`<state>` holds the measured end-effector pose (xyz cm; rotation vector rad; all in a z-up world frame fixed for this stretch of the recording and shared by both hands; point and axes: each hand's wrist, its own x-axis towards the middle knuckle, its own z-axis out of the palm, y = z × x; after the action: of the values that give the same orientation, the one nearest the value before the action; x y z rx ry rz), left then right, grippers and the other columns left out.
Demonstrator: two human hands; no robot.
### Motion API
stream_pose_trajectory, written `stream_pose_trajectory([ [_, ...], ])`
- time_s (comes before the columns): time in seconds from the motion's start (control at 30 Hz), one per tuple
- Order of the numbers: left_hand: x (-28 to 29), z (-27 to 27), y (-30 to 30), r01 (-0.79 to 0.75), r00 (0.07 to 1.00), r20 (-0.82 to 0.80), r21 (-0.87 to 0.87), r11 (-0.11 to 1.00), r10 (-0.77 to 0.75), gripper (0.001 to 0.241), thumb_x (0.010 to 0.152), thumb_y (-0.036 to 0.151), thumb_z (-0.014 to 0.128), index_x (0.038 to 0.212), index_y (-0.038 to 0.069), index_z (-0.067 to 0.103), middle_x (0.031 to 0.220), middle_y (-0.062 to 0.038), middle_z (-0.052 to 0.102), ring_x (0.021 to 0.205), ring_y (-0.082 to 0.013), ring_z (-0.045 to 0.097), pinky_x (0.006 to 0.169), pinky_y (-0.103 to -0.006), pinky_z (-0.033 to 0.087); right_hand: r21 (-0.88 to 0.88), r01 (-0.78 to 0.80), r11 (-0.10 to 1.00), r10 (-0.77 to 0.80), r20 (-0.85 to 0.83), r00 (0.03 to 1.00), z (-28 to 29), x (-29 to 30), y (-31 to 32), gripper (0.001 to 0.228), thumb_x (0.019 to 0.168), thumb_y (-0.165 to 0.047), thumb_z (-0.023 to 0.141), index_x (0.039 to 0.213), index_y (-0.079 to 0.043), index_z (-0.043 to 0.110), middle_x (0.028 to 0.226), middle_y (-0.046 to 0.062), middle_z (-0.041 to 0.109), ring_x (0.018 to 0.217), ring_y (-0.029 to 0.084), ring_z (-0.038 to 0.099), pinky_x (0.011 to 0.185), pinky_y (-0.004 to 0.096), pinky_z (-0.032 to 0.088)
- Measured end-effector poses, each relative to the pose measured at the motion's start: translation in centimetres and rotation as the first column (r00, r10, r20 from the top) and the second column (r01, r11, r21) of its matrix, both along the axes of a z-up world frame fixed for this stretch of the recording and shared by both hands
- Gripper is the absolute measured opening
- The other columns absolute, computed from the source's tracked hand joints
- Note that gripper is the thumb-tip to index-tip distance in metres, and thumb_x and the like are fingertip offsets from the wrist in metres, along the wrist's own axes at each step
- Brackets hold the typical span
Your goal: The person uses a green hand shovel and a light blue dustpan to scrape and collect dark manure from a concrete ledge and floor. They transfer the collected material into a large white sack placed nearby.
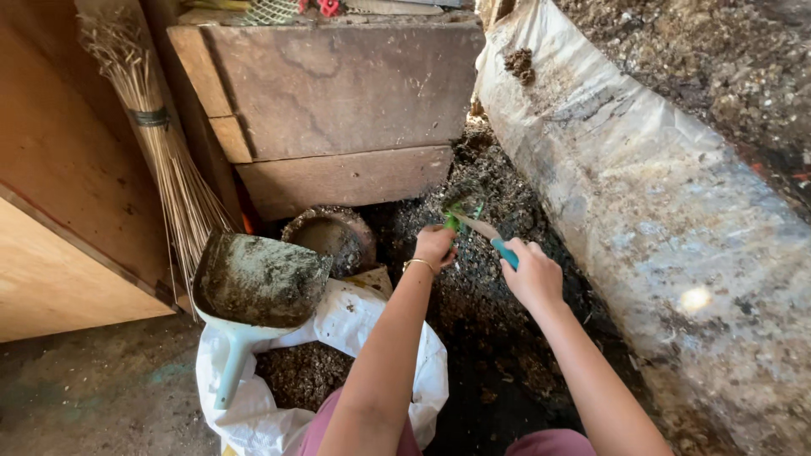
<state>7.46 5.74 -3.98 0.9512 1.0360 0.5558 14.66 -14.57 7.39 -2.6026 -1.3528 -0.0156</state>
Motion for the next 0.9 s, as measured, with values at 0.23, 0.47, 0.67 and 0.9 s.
stream_pose_trajectory([
  [0.23,0.1,-0.1,-0.5,0.029,0.999,-0.031,0.087,0.996,-0.026,0.058,0.079,0.012,0.066,0.135,-0.001,0.057,0.085,-0.016,0.066,0.052,-0.0227,0.068,0.042,-0.0296,0.061,0.044,-0.025,0.999,0.024,0.041,0.999,-0.4,-0.6,1.1,0.029,0.099,-0.033,0.06,0.125,-0.021,0.061,0.106,0.014,0.062,0.081,0.042,0.075,0.069,0.049,0.06],
  [0.47,-1.5,1.2,-0.6,0.018,0.999,-0.034,0.042,0.999,-0.016,0.052,0.078,0.013,0.066,0.128,0.0,0.062,0.068,-0.014,0.063,0.046,-0.0214,0.065,0.037,-0.0267,0.061,0.111,0.065,0.992,-0.055,-0.094,0.994,0.2,1.2,0.0,0.033,0.095,-0.039,0.063,0.126,-0.027,0.062,0.112,0.014,0.066,0.099,0.046,0.072,0.085,0.057,0.057],
  [0.67,1.0,-0.9,-0.1,0.046,0.998,-0.057,0.12,0.992,-0.039,0.056,0.082,0.015,0.063,0.135,-0.004,0.056,0.088,-0.019,0.067,0.051,-0.0248,0.069,0.041,-0.0317,0.064,0.261,0.086,0.961,-0.013,-0.271,0.962,3.6,-2.7,-0.7,0.032,0.099,-0.035,0.062,0.127,-0.022,0.064,0.113,0.017,0.067,0.096,0.043,0.072,0.078,0.052,0.057],
  [0.9,1.4,1.3,-2.5,0.064,0.997,-0.047,0.172,0.983,-0.057,0.062,0.081,0.016,0.064,0.139,-0.004,0.051,0.092,-0.021,0.066,0.053,-0.0274,0.069,0.043,-0.036,0.065,0.27,0.011,0.963,0.042,-0.188,0.981,-0.3,-2.9,1.9,0.032,0.099,-0.033,0.062,0.128,-0.019,0.063,0.111,0.019,0.068,0.093,0.043,0.073,0.075,0.052,0.058],
])
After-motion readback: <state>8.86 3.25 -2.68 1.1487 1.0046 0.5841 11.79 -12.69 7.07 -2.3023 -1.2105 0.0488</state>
